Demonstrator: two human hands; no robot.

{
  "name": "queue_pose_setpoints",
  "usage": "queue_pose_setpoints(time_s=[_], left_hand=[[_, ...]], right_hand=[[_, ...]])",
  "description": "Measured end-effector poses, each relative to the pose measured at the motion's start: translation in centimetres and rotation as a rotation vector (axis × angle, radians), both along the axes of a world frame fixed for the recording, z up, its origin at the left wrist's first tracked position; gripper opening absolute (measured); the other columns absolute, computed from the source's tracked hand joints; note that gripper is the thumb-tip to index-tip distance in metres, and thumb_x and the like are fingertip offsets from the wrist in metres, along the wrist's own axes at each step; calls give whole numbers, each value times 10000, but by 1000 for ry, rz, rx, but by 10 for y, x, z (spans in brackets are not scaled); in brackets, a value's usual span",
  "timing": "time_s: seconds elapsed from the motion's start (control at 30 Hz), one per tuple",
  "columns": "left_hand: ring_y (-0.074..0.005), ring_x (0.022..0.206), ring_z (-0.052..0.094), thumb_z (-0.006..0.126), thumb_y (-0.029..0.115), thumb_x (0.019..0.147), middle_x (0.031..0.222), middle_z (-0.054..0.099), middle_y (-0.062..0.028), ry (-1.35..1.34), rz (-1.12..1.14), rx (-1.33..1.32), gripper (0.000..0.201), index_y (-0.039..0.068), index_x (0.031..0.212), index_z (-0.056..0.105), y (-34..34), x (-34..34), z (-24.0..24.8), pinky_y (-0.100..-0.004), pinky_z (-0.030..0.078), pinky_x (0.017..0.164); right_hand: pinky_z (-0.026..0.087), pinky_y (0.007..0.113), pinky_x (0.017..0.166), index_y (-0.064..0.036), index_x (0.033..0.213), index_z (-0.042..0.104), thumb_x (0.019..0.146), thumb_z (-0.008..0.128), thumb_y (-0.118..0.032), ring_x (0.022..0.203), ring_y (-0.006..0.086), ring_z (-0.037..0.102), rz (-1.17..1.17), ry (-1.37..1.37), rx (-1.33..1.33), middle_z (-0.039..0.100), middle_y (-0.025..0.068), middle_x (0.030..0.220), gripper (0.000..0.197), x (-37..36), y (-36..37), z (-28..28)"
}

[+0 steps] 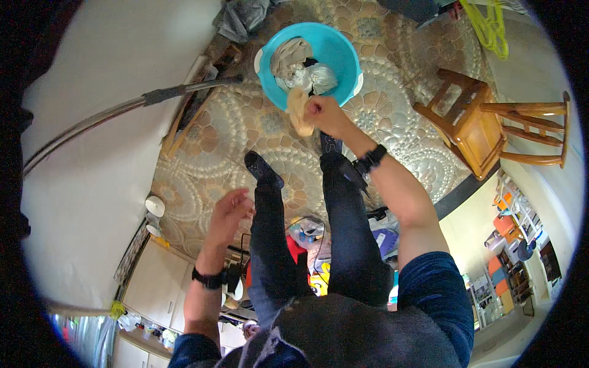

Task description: The person takes wet garments from a blue bucket, places each on a plastic hanger, and hangs them on a window-mounted drying rack. The person handles several small items including a white cloth, a yellow cloth, a beige cloth, and a white sock, repeating the same sequence for each.

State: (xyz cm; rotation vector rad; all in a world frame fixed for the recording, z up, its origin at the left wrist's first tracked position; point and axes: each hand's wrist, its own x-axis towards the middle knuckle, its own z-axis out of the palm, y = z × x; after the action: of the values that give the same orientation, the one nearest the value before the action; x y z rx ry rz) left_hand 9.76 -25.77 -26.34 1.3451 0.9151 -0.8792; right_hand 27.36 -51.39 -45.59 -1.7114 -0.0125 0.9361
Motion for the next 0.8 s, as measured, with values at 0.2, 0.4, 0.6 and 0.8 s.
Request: queue_pose_setpoints(time_s=[0.2,0.4,0.6,0.8], left_hand=[[-185,891,634,652,80,865,1079,615,-74,-160,535,-214,465,6,1281,458,-47,77,96,-305,534,769],[-189,974,637,655,27,843,1081,645,-83,-713,598,-211,334,-12,1161,560,-54,87,260,-330,508,874],[-191,969,633,646,57,852,1074,639,-101,-1054,694,-91,302,-35,1133,583,-29,58,416,-336,496,905],[-195,983,627,656,50,846,1087,634,-104,-1234,462,-48,325,-19,1152,569,-42,42,499,-343,506,896]], right_hand=[[321,242,559,-87,704,402,729,769,-144,653,71,355,170,-27,432,392,-39,691,372,2,4,260],[482,257,743,5,994,589,835,663,-80,836,102,574,74,-61,545,625,37,898,195,4,16,427],[524,265,774,16,939,632,934,512,-104,770,111,617,-219,-235,547,641,54,831,170,45,-11,553],[503,281,832,21,1113,599,856,693,-156,840,141,601,358,-712,708,648,47,891,326,-14,61,631]])
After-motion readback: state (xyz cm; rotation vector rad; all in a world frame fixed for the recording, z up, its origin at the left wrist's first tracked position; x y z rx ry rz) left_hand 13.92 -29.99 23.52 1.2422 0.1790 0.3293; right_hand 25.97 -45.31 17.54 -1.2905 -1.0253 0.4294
